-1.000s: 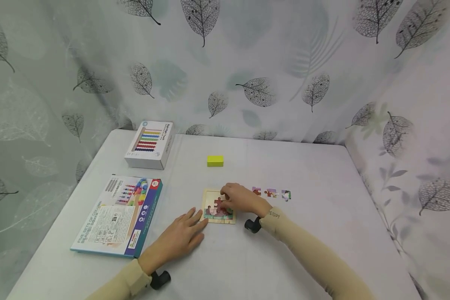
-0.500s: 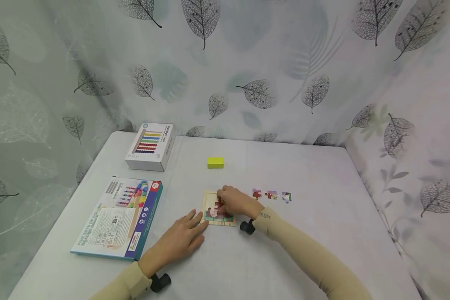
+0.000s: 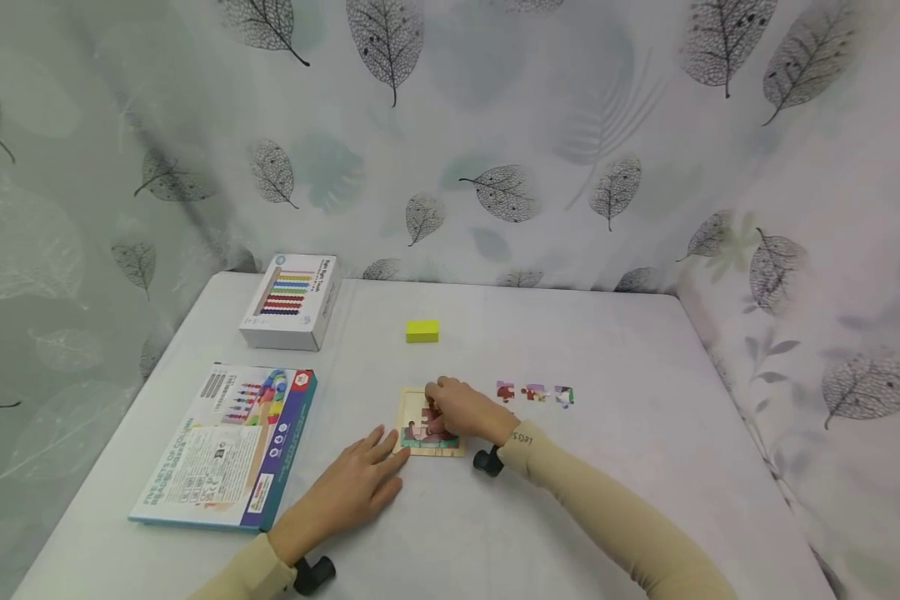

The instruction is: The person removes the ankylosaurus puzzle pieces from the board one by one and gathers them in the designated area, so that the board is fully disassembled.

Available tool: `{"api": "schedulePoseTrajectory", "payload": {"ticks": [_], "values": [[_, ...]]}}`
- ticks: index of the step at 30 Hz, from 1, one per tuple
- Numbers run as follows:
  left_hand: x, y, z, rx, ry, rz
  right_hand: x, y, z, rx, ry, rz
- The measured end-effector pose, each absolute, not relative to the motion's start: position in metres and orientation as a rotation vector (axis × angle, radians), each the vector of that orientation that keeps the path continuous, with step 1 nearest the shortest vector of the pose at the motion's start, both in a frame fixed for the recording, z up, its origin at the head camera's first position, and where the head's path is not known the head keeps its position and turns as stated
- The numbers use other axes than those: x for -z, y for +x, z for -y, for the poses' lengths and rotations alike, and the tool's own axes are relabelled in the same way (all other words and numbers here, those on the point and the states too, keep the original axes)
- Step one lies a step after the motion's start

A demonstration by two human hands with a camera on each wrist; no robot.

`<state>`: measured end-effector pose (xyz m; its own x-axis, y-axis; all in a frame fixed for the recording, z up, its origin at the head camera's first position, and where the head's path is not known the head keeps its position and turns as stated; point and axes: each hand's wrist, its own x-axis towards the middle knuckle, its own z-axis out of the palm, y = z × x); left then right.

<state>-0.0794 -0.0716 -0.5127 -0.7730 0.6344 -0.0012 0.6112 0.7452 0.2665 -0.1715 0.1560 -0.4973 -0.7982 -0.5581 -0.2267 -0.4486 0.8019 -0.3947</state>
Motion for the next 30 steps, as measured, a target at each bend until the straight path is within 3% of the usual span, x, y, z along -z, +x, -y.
{"api": "schedulePoseTrajectory", "payload": {"ticks": [30], "values": [[0.5120,-0.0789,0.0717,-0.392,1.021,-2.853,0.4997,-0.1659,-0.1558,0.522,-0.771,-2.701]]}}
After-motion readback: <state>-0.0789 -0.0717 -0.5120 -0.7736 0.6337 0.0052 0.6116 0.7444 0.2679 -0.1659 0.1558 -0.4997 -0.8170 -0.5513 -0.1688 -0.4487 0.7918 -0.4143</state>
